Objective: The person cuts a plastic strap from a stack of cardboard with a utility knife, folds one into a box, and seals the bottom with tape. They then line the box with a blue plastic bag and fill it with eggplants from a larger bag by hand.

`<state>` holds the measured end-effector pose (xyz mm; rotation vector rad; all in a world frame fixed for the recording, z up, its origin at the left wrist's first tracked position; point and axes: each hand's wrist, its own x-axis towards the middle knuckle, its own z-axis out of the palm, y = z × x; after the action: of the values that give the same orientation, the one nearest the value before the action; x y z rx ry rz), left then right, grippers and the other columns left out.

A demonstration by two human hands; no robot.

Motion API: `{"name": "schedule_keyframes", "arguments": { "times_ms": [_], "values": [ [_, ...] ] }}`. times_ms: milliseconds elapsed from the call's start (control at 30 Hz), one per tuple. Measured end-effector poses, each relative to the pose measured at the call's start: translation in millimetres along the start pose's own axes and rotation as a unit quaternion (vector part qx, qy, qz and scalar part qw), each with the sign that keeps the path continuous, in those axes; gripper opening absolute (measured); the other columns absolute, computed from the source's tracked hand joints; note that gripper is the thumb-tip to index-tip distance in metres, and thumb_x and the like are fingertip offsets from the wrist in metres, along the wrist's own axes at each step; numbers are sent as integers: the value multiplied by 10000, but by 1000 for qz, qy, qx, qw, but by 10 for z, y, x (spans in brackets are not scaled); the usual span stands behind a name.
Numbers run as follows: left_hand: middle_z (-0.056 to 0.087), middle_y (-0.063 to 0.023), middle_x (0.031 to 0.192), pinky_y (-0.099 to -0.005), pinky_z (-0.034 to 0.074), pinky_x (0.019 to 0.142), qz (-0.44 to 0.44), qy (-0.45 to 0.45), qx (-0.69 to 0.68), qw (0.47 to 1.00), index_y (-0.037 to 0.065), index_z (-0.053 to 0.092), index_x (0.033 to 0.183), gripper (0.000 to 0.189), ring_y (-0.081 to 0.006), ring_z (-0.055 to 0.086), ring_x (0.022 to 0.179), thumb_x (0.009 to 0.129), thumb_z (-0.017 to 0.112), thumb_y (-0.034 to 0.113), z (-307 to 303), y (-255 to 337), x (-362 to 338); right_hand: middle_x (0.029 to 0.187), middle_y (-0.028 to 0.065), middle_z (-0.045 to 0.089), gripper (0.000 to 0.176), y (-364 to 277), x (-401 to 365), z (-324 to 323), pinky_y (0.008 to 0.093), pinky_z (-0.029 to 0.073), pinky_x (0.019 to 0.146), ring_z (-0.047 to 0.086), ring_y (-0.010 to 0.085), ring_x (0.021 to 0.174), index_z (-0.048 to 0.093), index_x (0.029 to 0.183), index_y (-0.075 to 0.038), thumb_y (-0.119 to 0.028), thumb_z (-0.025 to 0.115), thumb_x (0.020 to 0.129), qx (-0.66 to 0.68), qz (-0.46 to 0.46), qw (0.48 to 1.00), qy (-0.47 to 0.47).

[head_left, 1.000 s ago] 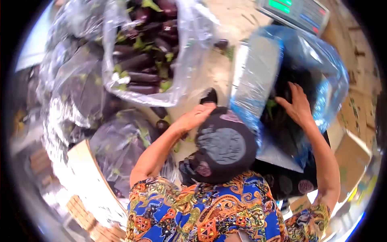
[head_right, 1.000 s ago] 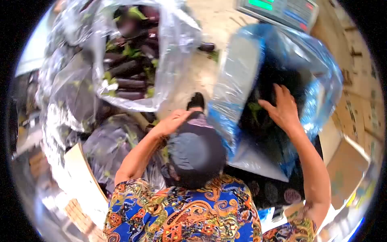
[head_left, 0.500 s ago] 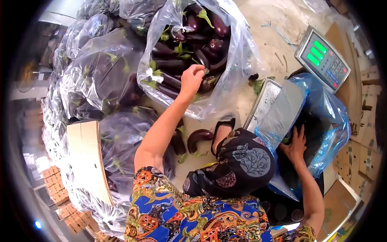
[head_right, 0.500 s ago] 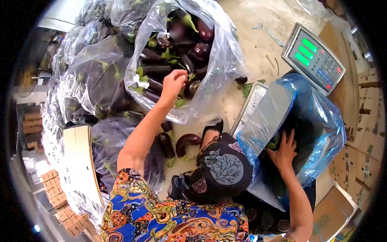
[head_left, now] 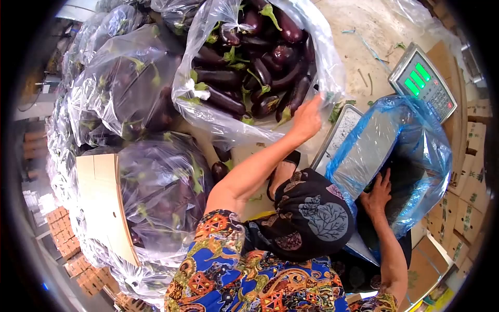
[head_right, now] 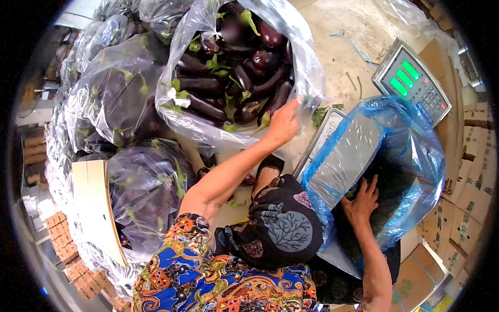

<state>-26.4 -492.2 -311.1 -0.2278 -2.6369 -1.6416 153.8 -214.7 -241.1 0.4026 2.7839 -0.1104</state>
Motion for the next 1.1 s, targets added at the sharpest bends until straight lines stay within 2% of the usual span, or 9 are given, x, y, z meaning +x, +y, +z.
{"name": "schedule_keyframes", "arguments": {
  "times_ms": [200, 300, 467, 667, 733, 800, 933, 1000, 1100],
  "values": [
    [584, -238, 958, -483, 465, 817, 63, -63, 39, 995, 69, 575, 1215, 469, -430, 575, 906, 752, 507, 46, -178, 440, 148, 1572, 190, 139, 889, 49, 15, 71, 682, 331, 952, 296, 525, 1311, 363, 1407, -85, -372, 782, 677, -3, -5, 1000, 7],
    [570, -221, 1001, -466, 466, 821, 57, -103, 73, 990, 47, 565, 1231, 458, -417, 567, 925, 773, 544, 53, -170, 457, -57, 1572, 192, 139, 868, 3, 19, 81, 682, 336, 952, 289, 527, 1319, 376, 1402, -113, -358, 779, 674, 10, 9, 1000, 17],
    [550, -208, 1122, -423, 457, 897, 60, -36, 9, 998, 18, 534, 1270, 442, -378, 552, 1029, 832, 565, 67, 272, -2, -478, 1580, 194, 125, 840, 94, 61, 44, 698, 332, 954, 273, 525, 1338, 385, 1404, -156, -345, 771, 682, 63, 15, 998, 3],
    [598, -191, 1094, -403, 458, 925, -22, -33, -24, 999, 10, 599, 1160, 324, -352, 571, 1052, 843, 570, 65, -237, 71, -515, 1573, 240, 113, 743, 216, 107, 41, 538, 352, 1048, 334, 500, 1324, 447, 1368, -124, -365, 743, 730, 111, -15, 994, 0],
    [609, -175, 1064, -404, 461, 910, 68, 65, 58, 994, 18, 612, 1101, 301, -346, 581, 1016, 802, 599, 51, -443, -52, -405, 1570, 253, 104, 730, 208, 125, 64, 527, 344, 1059, 334, 494, 1328, 453, 1361, -113, -375, 734, 740, 115, -2, 993, -8],
    [594, -166, 1101, -425, 432, 931, 17, 113, 138, 984, 29, 590, 1144, 366, -354, 543, 1069, 782, 631, 65, -609, -186, -284, 1568, 263, 97, 729, 229, 149, 119, 538, 332, 1064, 329, 492, 1335, 451, 1356, -98, -389, 728, 748, 116, 5, 993, -1],
    [567, -152, 1148, -449, 413, 932, 29, 86, 267, 959, 43, 585, 1148, 378, -360, 494, 1132, 779, 649, 93, -735, -578, -79, 1566, 266, 98, 703, 210, 93, 117, 542, 327, 1066, 322, 513, 1329, 455, 1337, -74, -381, 719, 763, 121, 2, 993, -2],
    [553, -129, 1192, -479, 348, 989, 179, 73, 424, 885, 65, 590, 1134, 365, -331, 438, 1230, 772, 617, 97, -851, -653, 165, 1566, 266, 99, 691, 141, 70, 61, 544, 329, 1063, 320, 521, 1326, 454, 1333, -68, -368, 717, 769, 112, 4, 994, -4],
    [545, -112, 1219, -467, 332, 1012, 206, -10, 576, 791, 66, 633, 1060, 312, -301, 433, 1251, 757, 604, 136, -997, -879, 447, 1567, 263, 98, 697, 146, 80, 61, 544, 338, 1057, 324, 534, 1315, 457, 1334, -83, -375, 729, 763, 111, -2, 994, 8]
  ]
}}
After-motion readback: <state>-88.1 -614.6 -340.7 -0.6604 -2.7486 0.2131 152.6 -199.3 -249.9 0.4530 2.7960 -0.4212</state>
